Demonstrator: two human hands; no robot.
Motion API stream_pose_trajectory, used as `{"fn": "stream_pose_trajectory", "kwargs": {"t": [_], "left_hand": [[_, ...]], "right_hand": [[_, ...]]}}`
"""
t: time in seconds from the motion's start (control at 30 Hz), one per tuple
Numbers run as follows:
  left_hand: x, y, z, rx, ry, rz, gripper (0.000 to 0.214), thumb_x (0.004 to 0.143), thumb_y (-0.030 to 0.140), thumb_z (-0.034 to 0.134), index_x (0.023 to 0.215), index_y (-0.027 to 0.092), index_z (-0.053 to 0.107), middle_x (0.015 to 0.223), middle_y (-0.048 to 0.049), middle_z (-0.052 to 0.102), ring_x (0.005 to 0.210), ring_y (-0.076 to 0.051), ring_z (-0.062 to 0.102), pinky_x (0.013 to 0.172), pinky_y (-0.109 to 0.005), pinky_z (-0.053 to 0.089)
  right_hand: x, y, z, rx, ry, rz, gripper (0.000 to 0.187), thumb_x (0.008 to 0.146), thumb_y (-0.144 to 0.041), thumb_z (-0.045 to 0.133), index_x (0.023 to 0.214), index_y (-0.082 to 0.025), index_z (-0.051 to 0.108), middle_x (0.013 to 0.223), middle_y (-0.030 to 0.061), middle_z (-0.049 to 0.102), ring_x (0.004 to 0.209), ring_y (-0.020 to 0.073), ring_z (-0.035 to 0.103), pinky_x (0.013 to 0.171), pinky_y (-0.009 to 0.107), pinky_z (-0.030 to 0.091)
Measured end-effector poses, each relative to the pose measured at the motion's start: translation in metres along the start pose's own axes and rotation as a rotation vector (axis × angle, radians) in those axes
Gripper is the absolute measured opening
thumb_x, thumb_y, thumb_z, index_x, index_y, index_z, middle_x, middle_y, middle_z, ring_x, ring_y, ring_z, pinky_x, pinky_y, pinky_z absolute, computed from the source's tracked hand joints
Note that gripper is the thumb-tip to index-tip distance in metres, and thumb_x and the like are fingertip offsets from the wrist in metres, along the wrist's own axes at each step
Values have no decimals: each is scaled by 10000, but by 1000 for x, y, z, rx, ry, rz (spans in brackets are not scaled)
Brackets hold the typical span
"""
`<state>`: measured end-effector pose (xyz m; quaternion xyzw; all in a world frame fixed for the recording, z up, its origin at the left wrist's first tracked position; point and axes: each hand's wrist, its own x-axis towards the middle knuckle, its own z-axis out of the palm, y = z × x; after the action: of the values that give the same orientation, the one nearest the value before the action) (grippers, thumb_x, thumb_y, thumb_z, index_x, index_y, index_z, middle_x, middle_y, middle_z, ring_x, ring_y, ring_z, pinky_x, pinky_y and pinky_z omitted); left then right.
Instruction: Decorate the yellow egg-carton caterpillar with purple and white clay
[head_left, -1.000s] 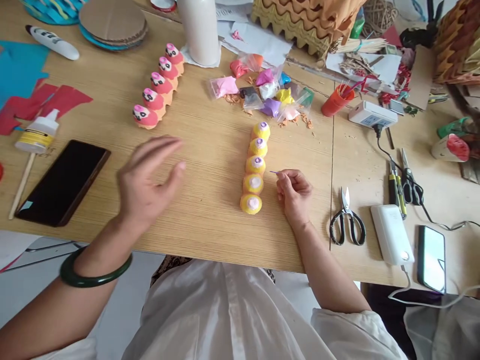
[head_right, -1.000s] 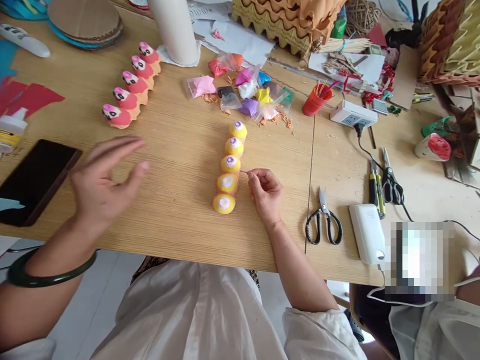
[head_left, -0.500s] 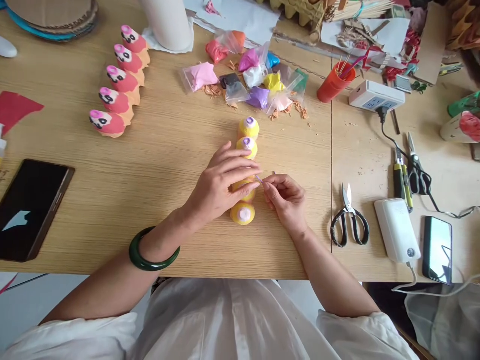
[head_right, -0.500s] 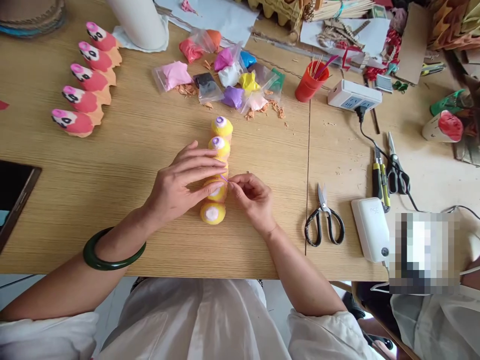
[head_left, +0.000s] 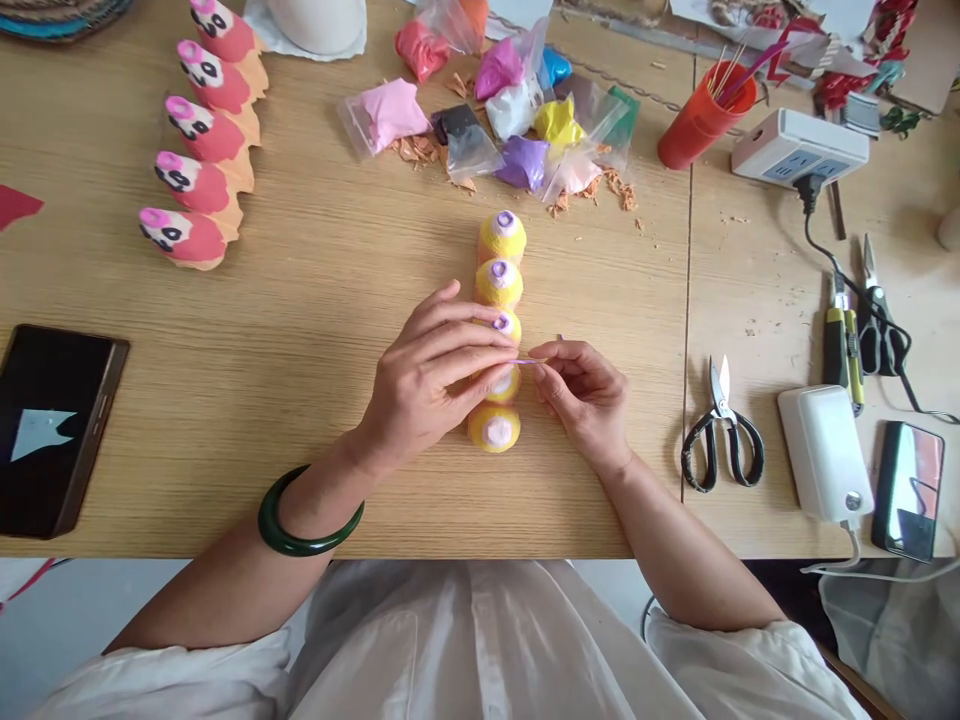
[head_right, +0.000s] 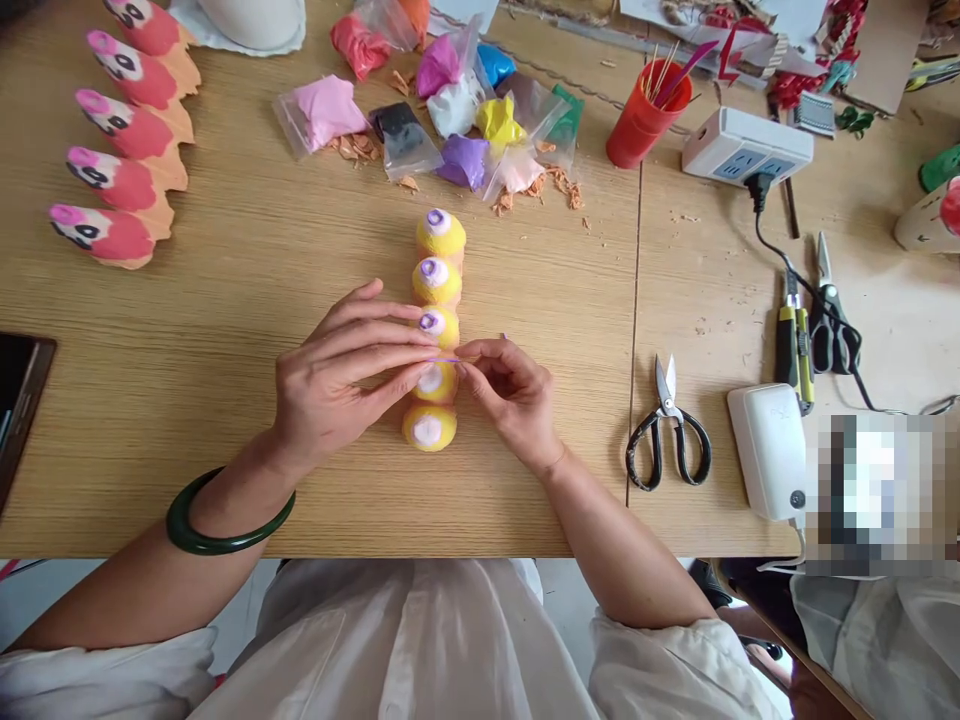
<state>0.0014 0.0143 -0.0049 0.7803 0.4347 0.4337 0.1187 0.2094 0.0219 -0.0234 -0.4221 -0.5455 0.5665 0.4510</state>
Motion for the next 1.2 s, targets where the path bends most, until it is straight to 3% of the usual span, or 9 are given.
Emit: {"fn": "stream_pose_trajectory", "kwargs": {"t": [0.2,0.4,0.6,0.73,0.97,1.2], "left_hand": [[-1,-3,0,11,78,68,169,1018,183,733,1140,299,743,1086,28,837,1122,-188,778,1183,-531,591],[0,0,-2,46,54,35,128,1010,184,735,1071,290,772,1076,34,836,1113,-202,785,1184,-523,592],[0,-2,-2,50,24,48,152,1012,198,735,1113,306,771,1085,36,833,1126,-201,772,1189,-521,583],[1,-9,-9,19,-22,87,244,993,259,777,1230,308,747,1163,7,832,1169,-228,761,1210,-563,554],[5,-17,-21,-34,-41,-62,113,1048,338,685,1103,329,784,1106,59,828,1095,-200,745,1151,-512,576],[6,-17,-19,-113,-91,-155,106,1030,333,729,953,302,794,1101,26,834,1141,-218,746,1058,-461,608]], "right_hand": [[-1,0,2,-5,21,0,269,948,-465,805,912,-217,708,618,-67,569,504,67,475,520,226,456],[-2,-1,2,-55,11,-4,291,949,-462,805,1113,-239,714,650,-73,598,526,76,509,517,226,458],[-3,3,6,-121,38,-121,194,971,-411,782,933,-227,733,810,-12,765,645,94,666,594,228,555],[-4,3,7,-141,64,-124,206,971,-423,779,923,-226,742,825,2,783,656,102,679,606,237,573],[-5,4,6,-273,51,-178,174,981,-395,761,923,-231,756,825,9,791,635,106,662,580,239,554],[-6,4,4,-404,6,-297,59,992,-272,737,995,-231,779,767,-9,755,590,90,603,578,241,509]]}}
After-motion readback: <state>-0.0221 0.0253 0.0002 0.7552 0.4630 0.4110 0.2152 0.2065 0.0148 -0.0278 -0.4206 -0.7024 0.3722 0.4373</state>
